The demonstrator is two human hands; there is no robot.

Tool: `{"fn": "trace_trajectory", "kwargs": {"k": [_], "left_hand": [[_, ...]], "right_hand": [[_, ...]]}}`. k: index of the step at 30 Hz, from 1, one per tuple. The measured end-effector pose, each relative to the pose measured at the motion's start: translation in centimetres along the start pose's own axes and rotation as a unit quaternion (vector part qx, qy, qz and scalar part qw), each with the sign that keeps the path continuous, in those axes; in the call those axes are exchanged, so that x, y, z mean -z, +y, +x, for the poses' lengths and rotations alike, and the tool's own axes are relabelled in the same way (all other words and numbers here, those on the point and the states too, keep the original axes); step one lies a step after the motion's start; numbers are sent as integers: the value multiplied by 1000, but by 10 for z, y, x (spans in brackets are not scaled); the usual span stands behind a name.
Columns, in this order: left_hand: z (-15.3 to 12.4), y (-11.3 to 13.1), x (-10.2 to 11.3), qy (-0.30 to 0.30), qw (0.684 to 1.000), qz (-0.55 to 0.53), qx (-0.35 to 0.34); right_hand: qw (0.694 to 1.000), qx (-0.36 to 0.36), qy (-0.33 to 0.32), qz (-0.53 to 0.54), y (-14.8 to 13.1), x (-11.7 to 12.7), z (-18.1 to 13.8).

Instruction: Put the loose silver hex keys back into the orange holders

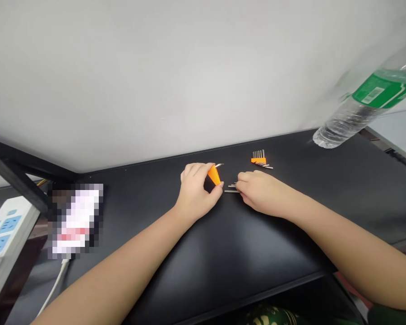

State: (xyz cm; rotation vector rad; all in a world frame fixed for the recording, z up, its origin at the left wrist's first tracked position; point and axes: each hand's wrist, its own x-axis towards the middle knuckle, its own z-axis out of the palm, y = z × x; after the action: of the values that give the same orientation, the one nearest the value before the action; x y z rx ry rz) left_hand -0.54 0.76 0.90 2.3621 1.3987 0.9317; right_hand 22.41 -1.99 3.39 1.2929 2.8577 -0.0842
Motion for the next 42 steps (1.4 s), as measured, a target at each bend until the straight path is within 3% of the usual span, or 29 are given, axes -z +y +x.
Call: {"fn": "trace_trajectory", "kwargs": {"k": [5, 9, 14, 25, 30, 33, 36, 42], "left_hand": [[1, -2, -1, 2, 1000, -3, -3], [0, -2, -1, -14, 1000, 9, -16], [-2, 1, 1, -24, 998, 24, -49], [-4, 6, 2, -46, 992, 60, -103], [-5, 10, 4, -64, 991, 50, -102], [-4, 9, 4, -55, 993, 43, -97], [-3, 8, 4, -49, 994, 37, -95], [-4, 5, 2, -54, 993, 32, -98]], "right_hand": [[999, -23, 3, 22, -4, 4, 1], [988, -66, 101, 98, 6, 5, -1], [970, -52, 198, 130, 13, 3, 0], [979, -14, 202, 14, 5, 5, -1], [971, 34, 203, 119, -3, 4, 4], [951, 28, 243, 187, -1, 2, 5], [938, 3, 278, 205, 8, 1, 5], [946, 13, 251, 205, 14, -4, 6]]}}
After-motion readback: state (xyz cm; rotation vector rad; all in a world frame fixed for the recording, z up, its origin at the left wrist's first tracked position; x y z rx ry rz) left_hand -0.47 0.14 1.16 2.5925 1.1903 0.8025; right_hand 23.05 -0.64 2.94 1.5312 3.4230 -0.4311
